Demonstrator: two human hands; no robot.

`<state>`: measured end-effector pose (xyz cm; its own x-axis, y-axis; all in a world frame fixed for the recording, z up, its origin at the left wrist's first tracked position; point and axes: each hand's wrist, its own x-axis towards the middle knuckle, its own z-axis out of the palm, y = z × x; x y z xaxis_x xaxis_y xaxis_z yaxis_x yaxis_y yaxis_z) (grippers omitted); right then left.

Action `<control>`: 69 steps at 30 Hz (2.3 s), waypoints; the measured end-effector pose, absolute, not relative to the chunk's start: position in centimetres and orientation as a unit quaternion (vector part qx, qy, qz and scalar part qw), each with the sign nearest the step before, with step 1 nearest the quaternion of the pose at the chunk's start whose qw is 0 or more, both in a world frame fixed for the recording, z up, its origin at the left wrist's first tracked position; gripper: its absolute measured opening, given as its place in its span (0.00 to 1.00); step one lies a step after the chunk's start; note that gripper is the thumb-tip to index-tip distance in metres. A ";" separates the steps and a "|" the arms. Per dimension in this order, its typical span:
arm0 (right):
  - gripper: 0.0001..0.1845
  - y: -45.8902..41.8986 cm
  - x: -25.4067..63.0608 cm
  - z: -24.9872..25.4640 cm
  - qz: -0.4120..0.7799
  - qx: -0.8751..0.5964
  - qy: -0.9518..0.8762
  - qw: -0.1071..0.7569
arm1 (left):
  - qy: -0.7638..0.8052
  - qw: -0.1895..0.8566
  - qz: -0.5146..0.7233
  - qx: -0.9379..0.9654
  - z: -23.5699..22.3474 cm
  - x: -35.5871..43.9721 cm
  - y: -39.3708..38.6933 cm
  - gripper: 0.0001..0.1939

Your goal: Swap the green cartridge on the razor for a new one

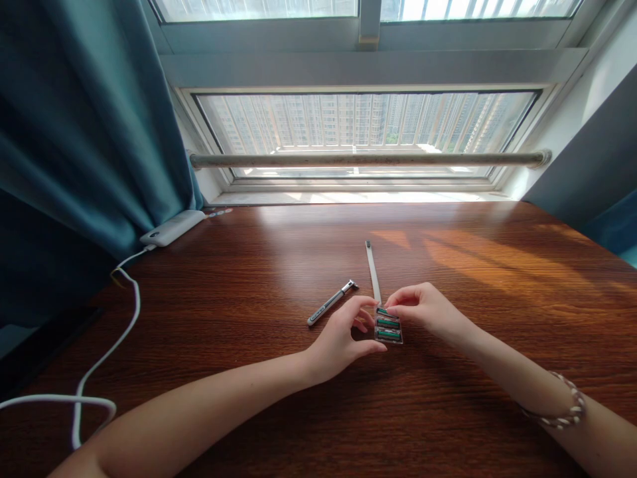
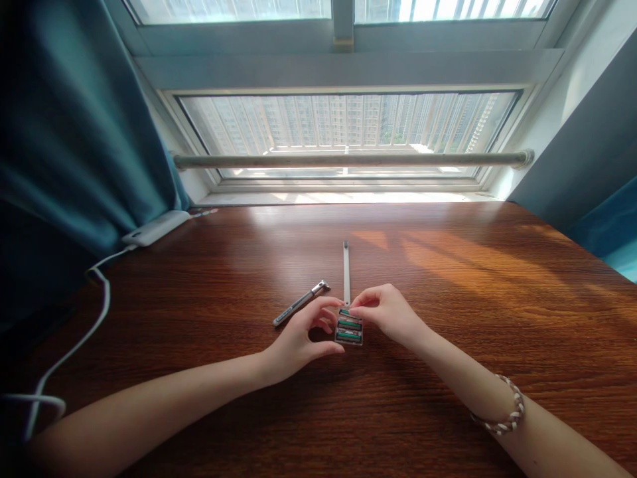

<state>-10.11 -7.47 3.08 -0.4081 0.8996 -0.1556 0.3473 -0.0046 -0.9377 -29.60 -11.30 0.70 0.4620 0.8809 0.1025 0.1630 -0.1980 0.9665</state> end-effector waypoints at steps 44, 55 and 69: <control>0.11 -7.4 -11.7 0.9 0.314 -0.501 -0.769 0.244 | 0.439 0.563 0.419 0.560 3.0 -31.4 -8.5 0.13; 0.10 -3.1 -14.7 0.5 0.138 -0.618 -0.734 0.246 | 0.432 0.499 0.433 0.615 2.5 -31.6 -8.5 0.13; 0.14 -11.1 -8.6 2.0 0.122 -0.540 -0.780 0.291 | 0.356 0.684 0.439 0.462 3.2 -30.9 -8.8 0.15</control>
